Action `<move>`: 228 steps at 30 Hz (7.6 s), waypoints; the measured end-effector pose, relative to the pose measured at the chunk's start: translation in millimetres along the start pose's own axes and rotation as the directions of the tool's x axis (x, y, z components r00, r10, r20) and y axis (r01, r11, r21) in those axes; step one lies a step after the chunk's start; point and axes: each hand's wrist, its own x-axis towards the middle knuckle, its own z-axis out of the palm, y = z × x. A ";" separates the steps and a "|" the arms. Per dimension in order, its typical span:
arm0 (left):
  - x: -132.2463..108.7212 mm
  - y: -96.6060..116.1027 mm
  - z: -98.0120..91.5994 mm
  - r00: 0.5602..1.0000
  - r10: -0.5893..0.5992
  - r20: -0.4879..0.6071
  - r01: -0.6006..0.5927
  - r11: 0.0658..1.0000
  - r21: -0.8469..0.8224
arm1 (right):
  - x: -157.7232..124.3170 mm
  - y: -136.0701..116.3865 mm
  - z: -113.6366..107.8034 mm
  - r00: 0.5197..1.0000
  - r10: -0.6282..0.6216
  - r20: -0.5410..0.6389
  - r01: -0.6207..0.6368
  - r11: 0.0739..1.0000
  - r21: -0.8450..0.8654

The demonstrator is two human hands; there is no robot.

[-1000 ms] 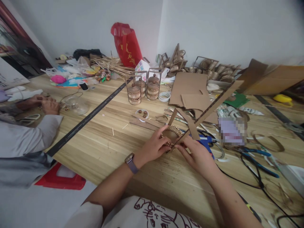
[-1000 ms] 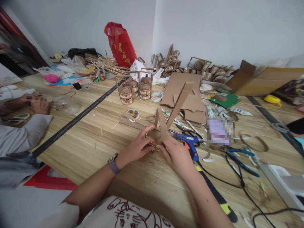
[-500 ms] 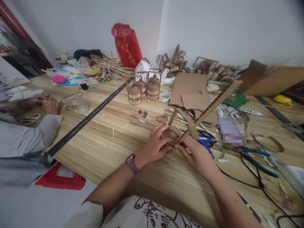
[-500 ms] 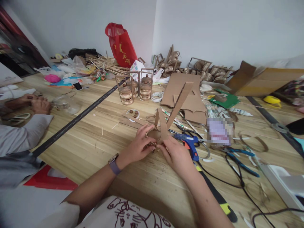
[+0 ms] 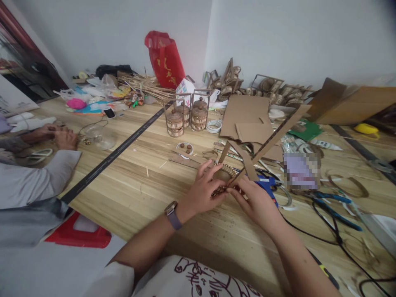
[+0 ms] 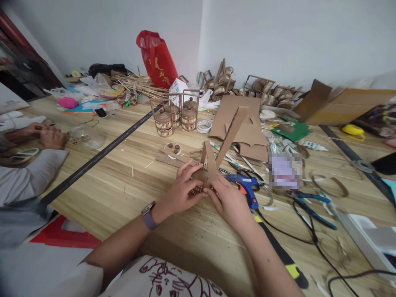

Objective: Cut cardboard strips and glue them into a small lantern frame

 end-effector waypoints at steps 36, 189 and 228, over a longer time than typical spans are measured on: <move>-0.4 2.4 7.7 0.991 -0.084 -0.100 0.090 0.994 0.064 | 2.4 3.1 -18.9 0.998 -0.018 -0.063 0.025 0.994 0.108; 27.3 57.9 -12.0 0.889 -0.457 -0.016 0.226 0.469 -0.854 | 0.0 4.3 8.7 0.998 0.065 -0.010 -0.059 0.957 0.284; 37.6 46.2 -31.1 0.935 -0.354 -0.029 0.293 0.816 -0.498 | 3.0 0.9 6.8 0.998 0.028 -0.058 -0.015 0.977 0.214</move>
